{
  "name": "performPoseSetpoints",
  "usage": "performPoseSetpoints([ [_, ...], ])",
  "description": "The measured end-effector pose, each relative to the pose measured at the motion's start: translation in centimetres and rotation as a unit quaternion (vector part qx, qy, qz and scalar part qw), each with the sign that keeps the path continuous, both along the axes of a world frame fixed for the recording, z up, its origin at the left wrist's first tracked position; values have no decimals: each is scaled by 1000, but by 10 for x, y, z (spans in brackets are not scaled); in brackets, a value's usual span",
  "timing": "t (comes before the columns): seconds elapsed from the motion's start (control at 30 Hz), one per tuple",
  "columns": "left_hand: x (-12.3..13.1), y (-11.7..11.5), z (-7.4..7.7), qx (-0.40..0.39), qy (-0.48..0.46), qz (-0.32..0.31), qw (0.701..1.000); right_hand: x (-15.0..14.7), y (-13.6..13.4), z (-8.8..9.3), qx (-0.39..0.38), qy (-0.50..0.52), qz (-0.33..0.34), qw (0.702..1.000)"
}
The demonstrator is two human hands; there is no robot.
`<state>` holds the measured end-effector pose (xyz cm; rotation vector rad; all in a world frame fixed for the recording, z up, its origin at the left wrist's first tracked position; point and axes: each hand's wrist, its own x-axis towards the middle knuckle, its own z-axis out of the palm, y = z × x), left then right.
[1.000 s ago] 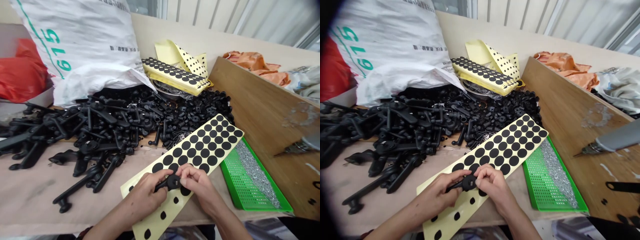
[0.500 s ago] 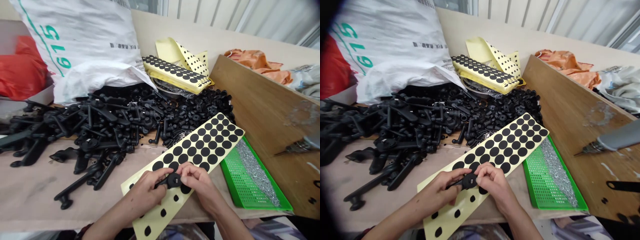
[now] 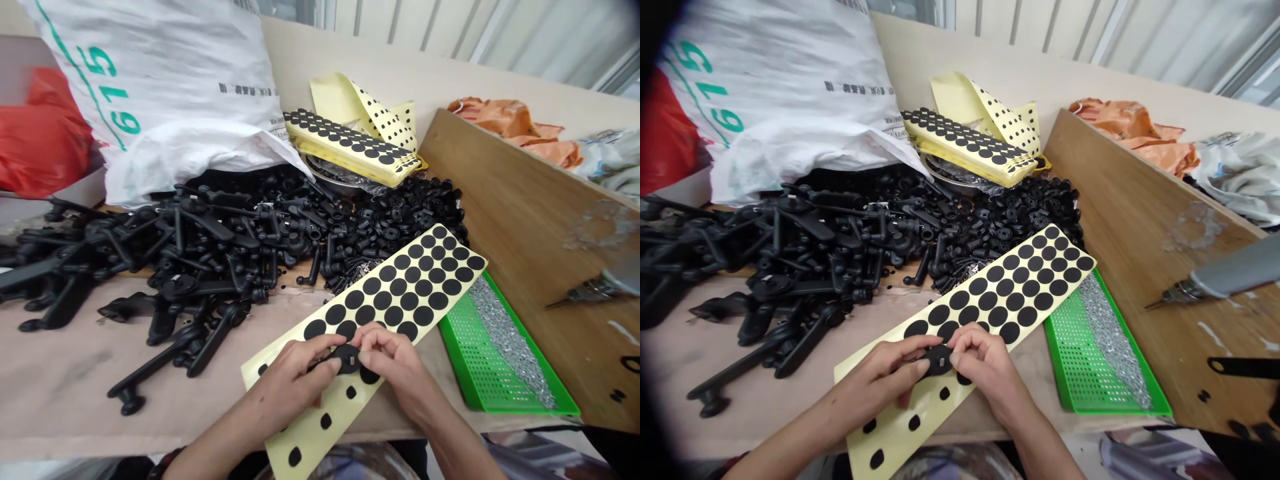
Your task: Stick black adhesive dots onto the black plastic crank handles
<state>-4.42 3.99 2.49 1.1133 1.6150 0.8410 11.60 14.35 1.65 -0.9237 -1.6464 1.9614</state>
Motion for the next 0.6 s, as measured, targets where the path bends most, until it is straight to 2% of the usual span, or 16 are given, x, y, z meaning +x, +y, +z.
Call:
performPoseSetpoints([
  [0.17,4,1,-4,15,9,17,1000,-2,-2,-2,26,-16,-2,1000],
  [0.33,3,-6,-1,13,40,45,998,-5,-8,-5,129,-22,-6,991],
  [0.4,1,-10,0,24,45,53,997,-3,-11,-4,137,-13,10,990],
  [0.43,0,-12,-1,36,45,59,997,-1,-11,-3,109,-6,20,994],
  [0.5,-2,-17,-2,63,43,78,994,2,-12,-3,1,21,38,999],
  [0.6,-2,-24,-4,94,40,100,990,3,-12,-3,-169,75,26,982],
])
